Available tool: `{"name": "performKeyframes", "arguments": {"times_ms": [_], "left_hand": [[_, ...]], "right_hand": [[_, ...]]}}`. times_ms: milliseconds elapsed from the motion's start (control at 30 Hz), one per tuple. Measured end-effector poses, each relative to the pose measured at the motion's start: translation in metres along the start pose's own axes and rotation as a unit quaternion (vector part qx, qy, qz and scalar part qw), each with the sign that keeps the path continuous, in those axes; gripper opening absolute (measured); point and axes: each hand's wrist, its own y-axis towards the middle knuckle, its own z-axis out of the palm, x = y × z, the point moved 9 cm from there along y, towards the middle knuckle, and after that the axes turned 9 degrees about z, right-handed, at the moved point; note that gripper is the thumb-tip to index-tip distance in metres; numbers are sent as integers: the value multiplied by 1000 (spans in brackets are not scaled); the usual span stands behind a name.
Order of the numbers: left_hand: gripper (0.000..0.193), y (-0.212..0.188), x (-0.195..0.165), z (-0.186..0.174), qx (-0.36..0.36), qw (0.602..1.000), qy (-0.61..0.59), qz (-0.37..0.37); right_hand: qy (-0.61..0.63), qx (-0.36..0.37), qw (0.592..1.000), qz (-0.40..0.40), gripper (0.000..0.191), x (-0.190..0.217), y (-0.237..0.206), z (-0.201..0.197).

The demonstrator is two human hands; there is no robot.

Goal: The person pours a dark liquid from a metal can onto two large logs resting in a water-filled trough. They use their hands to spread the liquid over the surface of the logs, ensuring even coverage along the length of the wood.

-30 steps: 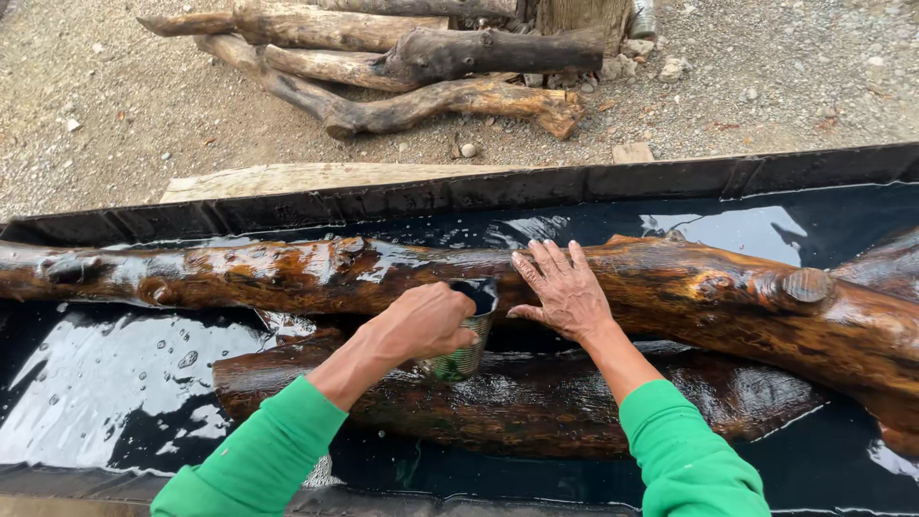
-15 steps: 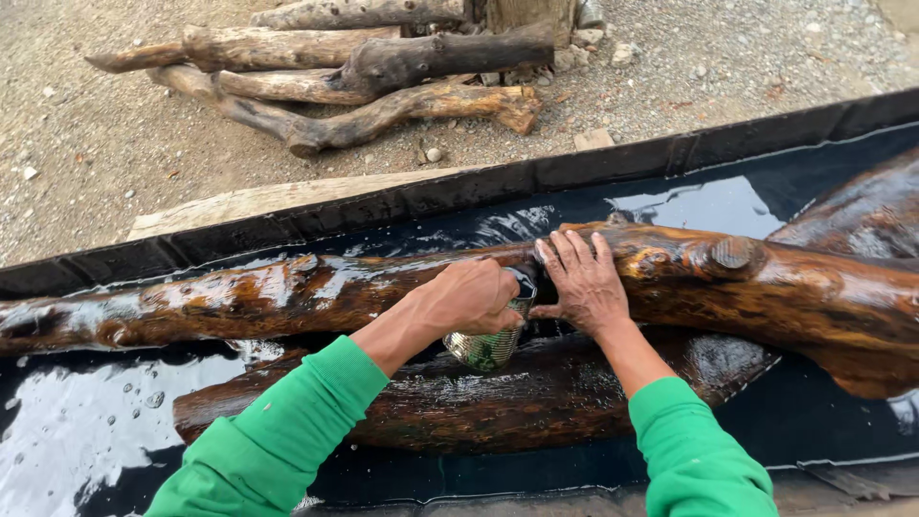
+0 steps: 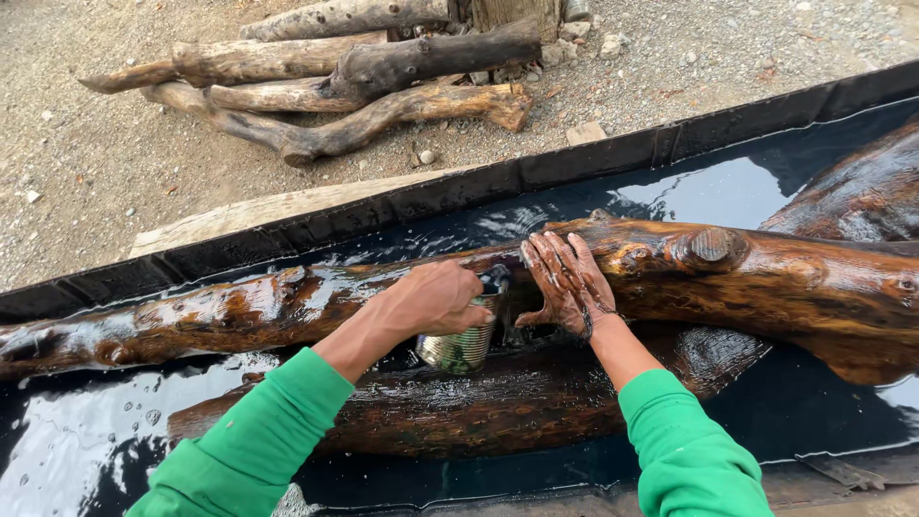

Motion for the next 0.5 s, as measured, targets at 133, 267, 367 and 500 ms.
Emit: {"name": "performKeyframes", "arguments": {"times_ms": [133,267,367,500], "left_hand": [[51,-24,28,14,38,998,0,-51],[55,-51,55,29,60,995,14,-84],[55,-74,76,36,54,993,8,-107],[56,-96,93,47,65,989,12,-131]], "right_hand": [[-18,-4,1000,-4,128,2,0,2],[-21,16,1000,2,131,4,-1,7],[-20,0,1000,0,131,6,-1,4],[-35,18,999,11,133,7,-1,6]]}}
